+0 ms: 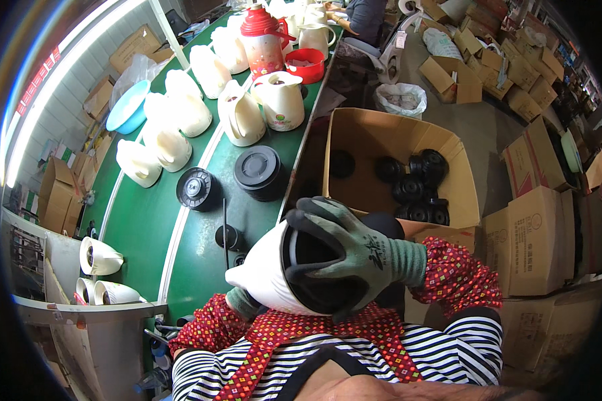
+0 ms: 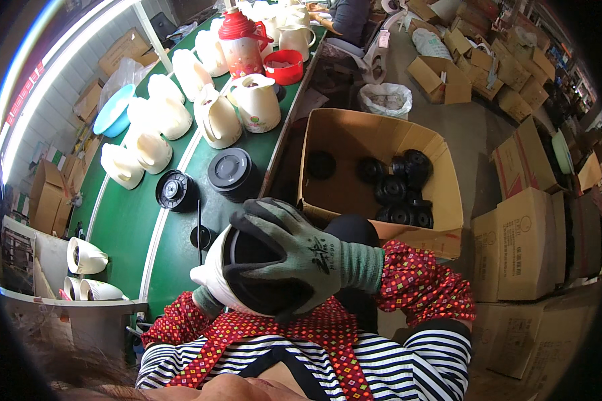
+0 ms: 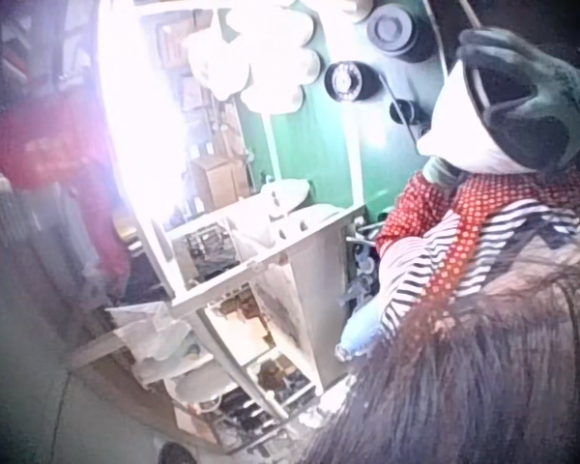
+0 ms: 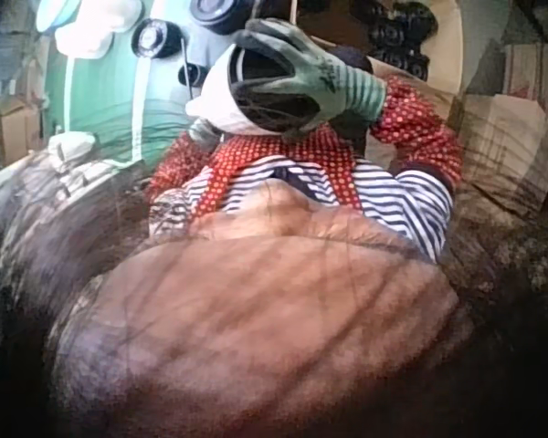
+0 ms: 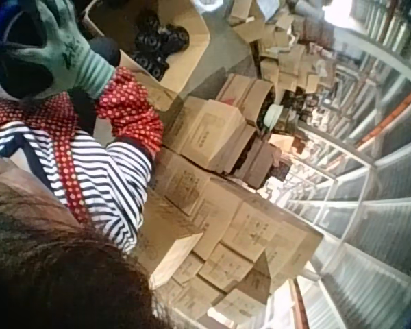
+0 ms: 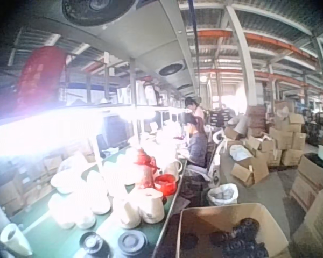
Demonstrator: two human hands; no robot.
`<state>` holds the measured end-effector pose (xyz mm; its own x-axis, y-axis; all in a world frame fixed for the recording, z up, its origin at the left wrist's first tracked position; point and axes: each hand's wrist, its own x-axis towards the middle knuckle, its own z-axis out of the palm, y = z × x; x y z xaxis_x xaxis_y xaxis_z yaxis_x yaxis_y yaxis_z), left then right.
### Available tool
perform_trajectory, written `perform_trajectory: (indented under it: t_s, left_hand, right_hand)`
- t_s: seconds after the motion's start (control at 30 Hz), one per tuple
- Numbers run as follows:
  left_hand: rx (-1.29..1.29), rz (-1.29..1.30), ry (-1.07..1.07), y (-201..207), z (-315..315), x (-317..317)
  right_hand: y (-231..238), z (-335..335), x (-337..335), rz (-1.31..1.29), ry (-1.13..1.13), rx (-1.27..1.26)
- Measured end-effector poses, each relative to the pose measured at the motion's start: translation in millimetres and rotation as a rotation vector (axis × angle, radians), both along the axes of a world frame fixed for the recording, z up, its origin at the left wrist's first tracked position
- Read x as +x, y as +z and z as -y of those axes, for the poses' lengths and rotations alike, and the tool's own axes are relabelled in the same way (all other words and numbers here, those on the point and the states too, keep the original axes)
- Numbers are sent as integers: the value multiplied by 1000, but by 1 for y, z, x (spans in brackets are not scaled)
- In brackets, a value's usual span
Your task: The person assembles white kettles by inserting black circular components into the base and securing black lids on top. The person handles each kettle one at a time, places the assembled units on a green conveyor belt, and repeats the process with additional kettles.
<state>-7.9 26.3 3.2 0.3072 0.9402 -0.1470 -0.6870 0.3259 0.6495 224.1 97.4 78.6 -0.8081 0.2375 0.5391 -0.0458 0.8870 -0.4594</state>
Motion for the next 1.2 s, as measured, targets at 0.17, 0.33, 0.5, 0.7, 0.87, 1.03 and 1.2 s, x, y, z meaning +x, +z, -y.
perform_trajectory:
  t_s: [0.17,0.33,0.5,0.7,0.87,1.03,1.2]
  left_hand:
    - [65,-513,173,-19,-15,-50]
    - [526,-998,177,-8,-52,-76]
    - [781,-1394,153,36,-77,-59]
    - [739,-1741,50,70,-74,-50]
    - [820,-1934,-106,83,-68,-27]
    - [890,-1573,-111,106,-53,-44]
    - [1272,-1632,-337,93,-42,-38]
  right_hand:
    - [-43,9,1,-416,-267,-123]
    - [-146,22,-11,-940,-315,-1029]
    - [-206,25,-13,-854,-420,-1120]
    - [-165,28,-8,-857,-379,-1172]
    - [-97,30,0,-119,-449,-237]
    - [-60,26,5,42,-464,-166]
    - [-51,31,13,191,-503,-179]
